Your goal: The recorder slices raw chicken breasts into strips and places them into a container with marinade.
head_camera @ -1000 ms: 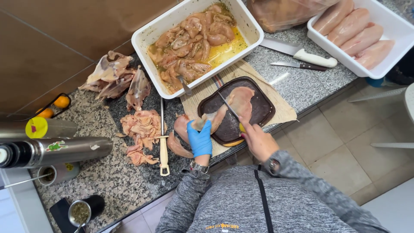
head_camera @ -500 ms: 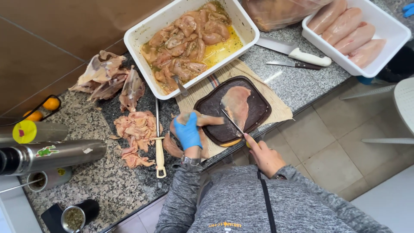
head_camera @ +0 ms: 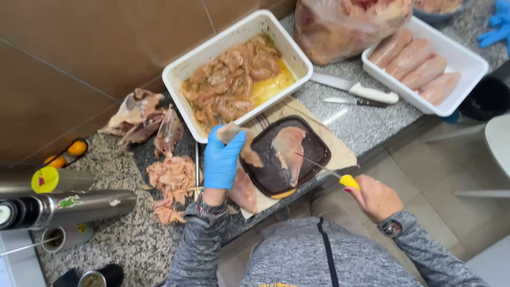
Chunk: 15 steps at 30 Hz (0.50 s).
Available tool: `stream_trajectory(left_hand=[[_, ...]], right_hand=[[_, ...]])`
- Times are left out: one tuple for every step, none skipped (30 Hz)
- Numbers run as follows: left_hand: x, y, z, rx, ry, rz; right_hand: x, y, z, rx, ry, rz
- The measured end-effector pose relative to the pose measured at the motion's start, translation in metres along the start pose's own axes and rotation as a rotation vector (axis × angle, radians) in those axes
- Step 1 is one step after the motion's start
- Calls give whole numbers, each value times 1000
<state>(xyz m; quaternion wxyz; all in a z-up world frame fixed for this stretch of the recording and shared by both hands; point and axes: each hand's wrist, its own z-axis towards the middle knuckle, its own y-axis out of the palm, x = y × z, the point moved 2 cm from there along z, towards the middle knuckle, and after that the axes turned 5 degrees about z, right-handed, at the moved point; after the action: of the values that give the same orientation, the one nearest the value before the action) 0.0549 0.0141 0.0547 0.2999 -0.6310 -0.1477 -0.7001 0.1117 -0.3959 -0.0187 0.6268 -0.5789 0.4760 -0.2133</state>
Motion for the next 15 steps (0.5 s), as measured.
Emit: stream_trajectory(left_hand=[[10, 7, 14, -45, 23, -41], [20, 14, 27, -88, 41, -80], [26, 22, 44, -77, 50, -80], [31, 30, 61, -78, 38, -64], [37, 39, 78, -78, 25, -48], [38, 47, 96, -67, 31, -45], [38, 58, 115, -151, -39, -181], [38, 69, 131, -236, -115, -317], [14, 82, 148, -225, -114, -315], [-5, 92, 167, -89, 173, -8], [-23, 103, 184, 43, 455, 304], [-28, 115, 191, 53, 464, 310], [-38, 128, 199, 2, 227, 166], [-50, 141, 204, -59, -15, 20], [-55, 147, 212, -54, -10, 24]], right_hand=[[15, -1, 13, 27, -49, 5], [31, -2, 27, 48, -100, 10], [42, -2, 38, 55, -112, 8], [53, -2, 51, 59, -186, -4], [65, -3, 65, 63, -260, -16], [67, -4, 78, 67, -272, -16], [69, -5, 90, 77, -328, -24], [72, -6, 100, 80, -382, -31], [76, -2, 107, 78, -393, -30], [80, 2, 116, 81, -433, -6], [84, 6, 124, 84, -473, 18], [84, 7, 131, 92, -485, 19], [84, 9, 137, 79, -486, 29], [85, 11, 140, 61, -481, 40], [83, 9, 149, 64, -488, 43]])
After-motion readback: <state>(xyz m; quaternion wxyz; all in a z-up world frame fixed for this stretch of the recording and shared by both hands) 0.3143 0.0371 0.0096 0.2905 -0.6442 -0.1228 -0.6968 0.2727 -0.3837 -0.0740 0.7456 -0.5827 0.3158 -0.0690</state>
